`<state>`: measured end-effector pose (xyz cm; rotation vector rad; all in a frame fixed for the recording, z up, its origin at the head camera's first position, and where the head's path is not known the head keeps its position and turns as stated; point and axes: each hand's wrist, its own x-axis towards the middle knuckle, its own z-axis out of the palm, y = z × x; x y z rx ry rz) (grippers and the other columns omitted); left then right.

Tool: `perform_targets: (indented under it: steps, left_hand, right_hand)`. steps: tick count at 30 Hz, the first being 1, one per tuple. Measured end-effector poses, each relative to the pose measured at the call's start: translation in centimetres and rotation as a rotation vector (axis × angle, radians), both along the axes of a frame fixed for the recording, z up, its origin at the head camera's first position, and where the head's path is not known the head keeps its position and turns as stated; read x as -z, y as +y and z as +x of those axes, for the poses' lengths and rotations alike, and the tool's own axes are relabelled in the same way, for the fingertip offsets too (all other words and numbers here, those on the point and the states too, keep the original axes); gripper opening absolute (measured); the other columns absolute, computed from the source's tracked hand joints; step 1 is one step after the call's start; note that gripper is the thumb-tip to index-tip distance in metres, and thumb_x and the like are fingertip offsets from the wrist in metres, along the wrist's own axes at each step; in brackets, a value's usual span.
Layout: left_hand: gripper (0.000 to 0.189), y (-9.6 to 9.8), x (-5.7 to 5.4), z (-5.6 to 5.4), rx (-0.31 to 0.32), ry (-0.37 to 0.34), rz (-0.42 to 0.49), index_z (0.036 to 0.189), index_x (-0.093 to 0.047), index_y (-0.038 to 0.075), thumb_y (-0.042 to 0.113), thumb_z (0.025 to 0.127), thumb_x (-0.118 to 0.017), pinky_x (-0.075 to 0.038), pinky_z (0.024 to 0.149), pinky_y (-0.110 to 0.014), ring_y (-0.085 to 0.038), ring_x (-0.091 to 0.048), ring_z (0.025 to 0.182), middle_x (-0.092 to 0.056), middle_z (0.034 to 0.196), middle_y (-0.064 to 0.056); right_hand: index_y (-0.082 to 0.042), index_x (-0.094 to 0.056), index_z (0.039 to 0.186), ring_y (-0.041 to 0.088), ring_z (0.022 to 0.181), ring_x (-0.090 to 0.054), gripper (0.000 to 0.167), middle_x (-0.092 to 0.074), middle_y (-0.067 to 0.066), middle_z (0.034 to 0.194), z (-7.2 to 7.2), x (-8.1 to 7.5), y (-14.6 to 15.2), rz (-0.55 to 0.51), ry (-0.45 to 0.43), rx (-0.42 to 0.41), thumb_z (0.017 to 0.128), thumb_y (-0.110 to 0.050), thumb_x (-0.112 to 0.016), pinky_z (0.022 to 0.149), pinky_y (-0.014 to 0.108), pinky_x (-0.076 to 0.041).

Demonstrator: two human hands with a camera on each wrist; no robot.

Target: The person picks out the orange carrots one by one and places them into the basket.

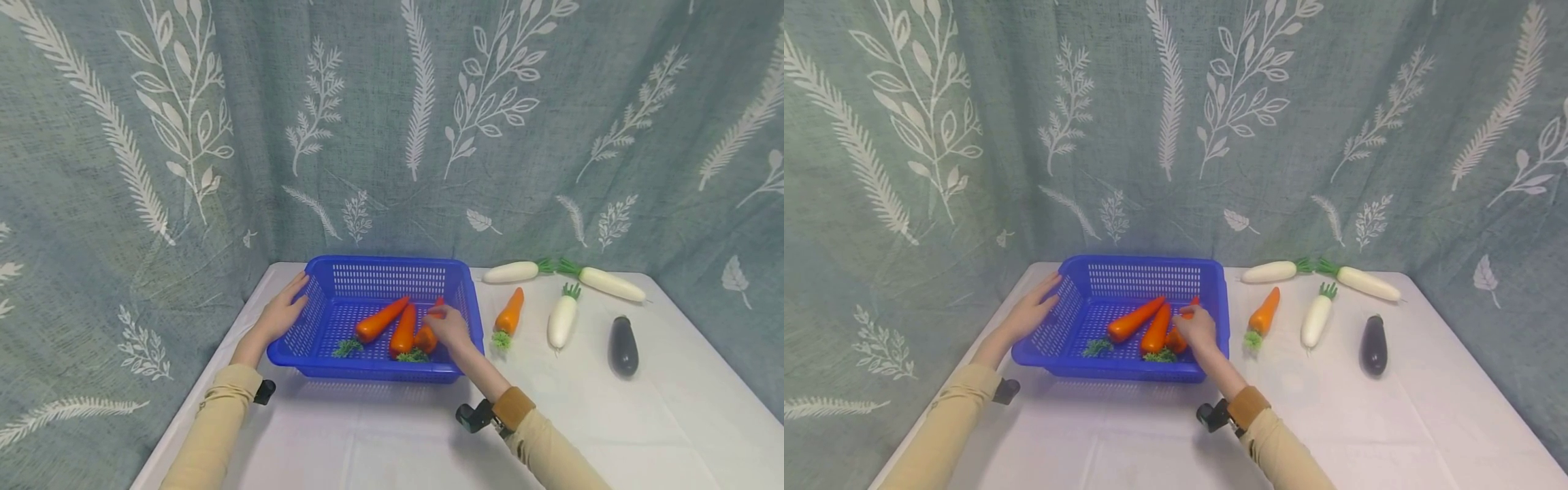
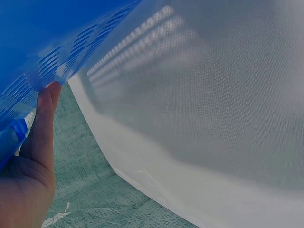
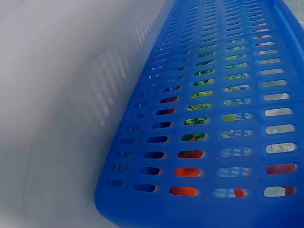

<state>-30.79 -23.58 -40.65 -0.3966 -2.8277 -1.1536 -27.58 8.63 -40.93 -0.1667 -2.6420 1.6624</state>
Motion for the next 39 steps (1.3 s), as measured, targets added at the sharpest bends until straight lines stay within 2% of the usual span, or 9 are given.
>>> perform_targets:
  steps: [8, 11, 16, 22, 26, 30, 32, 35, 39]
  left_hand:
    - [0.051, 0.07, -0.05, 0.07, 0.005, 0.004, -0.006, 0.150, -0.024, -0.009, 0.010, 0.104, -0.038, -0.014, 0.116, -0.057, -0.045, -0.014, 0.144, -0.015, 0.158, -0.025]
    - [0.051, 0.12, -0.14, 0.19, 0.005, 0.006, -0.004, 0.149, -0.025, -0.010, 0.010, 0.104, -0.038, -0.014, 0.116, -0.057, -0.045, -0.014, 0.144, -0.015, 0.158, -0.026]
    - [0.051, 0.09, -0.25, 0.39, 0.005, 0.007, 0.005, 0.149, -0.025, -0.010, 0.010, 0.104, -0.038, -0.014, 0.116, -0.057, -0.045, -0.015, 0.143, -0.016, 0.158, -0.026]
    - [0.051, 0.05, -0.17, 0.31, 0.010, 0.012, -0.008, 0.149, -0.025, -0.010, 0.009, 0.104, -0.037, -0.014, 0.116, -0.058, -0.046, -0.015, 0.143, -0.015, 0.158, -0.026]
    - [0.051, 0.10, -0.18, 0.29, 0.011, 0.008, -0.008, 0.150, -0.024, -0.009, 0.009, 0.104, -0.037, -0.014, 0.116, -0.057, -0.046, -0.014, 0.144, -0.014, 0.158, -0.026]
    - [0.052, 0.08, -0.15, 0.14, 0.016, -0.001, -0.008, 0.150, -0.023, -0.009, 0.010, 0.104, -0.037, -0.013, 0.116, -0.058, -0.046, -0.013, 0.144, -0.013, 0.159, -0.026]
    - [0.051, 0.01, -0.09, 0.04, 0.015, -0.003, -0.009, 0.150, -0.023, -0.009, 0.010, 0.104, -0.037, -0.013, 0.116, -0.058, -0.045, -0.013, 0.144, -0.013, 0.159, -0.025]
    - [0.051, -0.11, -0.02, -0.01, 0.016, 0.002, -0.012, 0.150, -0.023, -0.009, 0.009, 0.104, -0.037, -0.013, 0.116, -0.058, -0.045, -0.013, 0.144, -0.013, 0.159, -0.025]
    - [0.051, -0.18, 0.12, 0.15, 0.022, 0.016, -0.009, 0.150, -0.024, -0.010, 0.009, 0.104, -0.037, -0.014, 0.116, -0.058, -0.046, -0.013, 0.143, -0.014, 0.158, -0.026]
  right_hand:
    - [0.011, -0.062, 0.119, 0.032, 0.094, -0.059, 0.034, -0.063, 0.026, 0.112, -0.20, 0.12, 0.10, -0.104, -0.024, -0.015, 0.090, -0.008, -0.061, 0.088, 0.044, -0.050]
    - [0.010, -0.060, 0.121, 0.026, 0.084, -0.059, 0.035, -0.063, 0.024, 0.108, -0.25, 0.13, 0.06, -0.138, -0.043, -0.027, 0.092, -0.009, -0.060, 0.079, 0.036, -0.052]
    - [0.010, -0.058, 0.125, 0.014, 0.068, -0.052, 0.036, -0.063, 0.024, 0.105, -0.23, 0.15, 0.02, -0.229, -0.076, -0.044, 0.094, -0.008, -0.058, 0.062, 0.022, -0.047]
    - [0.008, -0.056, 0.129, 0.017, 0.076, -0.058, 0.038, -0.061, 0.025, 0.111, -0.31, 0.14, 0.07, -0.322, -0.136, -0.046, 0.096, -0.011, -0.058, 0.067, 0.021, -0.051]
    - [0.008, -0.055, 0.130, 0.015, 0.073, -0.056, 0.039, -0.061, 0.017, 0.103, -0.29, 0.04, 0.15, -0.374, -0.157, -0.046, 0.096, -0.012, -0.058, 0.065, 0.019, -0.050]
    - [0.008, -0.055, 0.130, 0.013, 0.069, -0.055, 0.039, -0.060, 0.017, 0.105, -0.21, -0.07, 0.22, -0.406, -0.153, -0.043, 0.096, -0.011, -0.057, 0.060, 0.016, -0.048]
    - [0.008, -0.054, 0.131, 0.016, 0.072, -0.057, 0.040, -0.060, 0.021, 0.111, -0.21, -0.07, 0.17, -0.404, -0.142, -0.048, 0.096, -0.011, -0.057, 0.063, 0.018, -0.050]
    - [0.008, -0.054, 0.131, 0.027, 0.088, -0.062, 0.041, -0.058, 0.025, 0.119, -0.23, -0.03, 0.01, -0.392, -0.124, -0.058, 0.095, -0.013, -0.058, 0.076, 0.027, -0.055]
    - [0.005, -0.054, 0.132, 0.041, 0.108, -0.059, 0.040, -0.058, 0.026, 0.123, -0.24, 0.06, -0.14, -0.408, -0.127, -0.070, 0.096, -0.015, -0.058, 0.087, 0.035, -0.055]
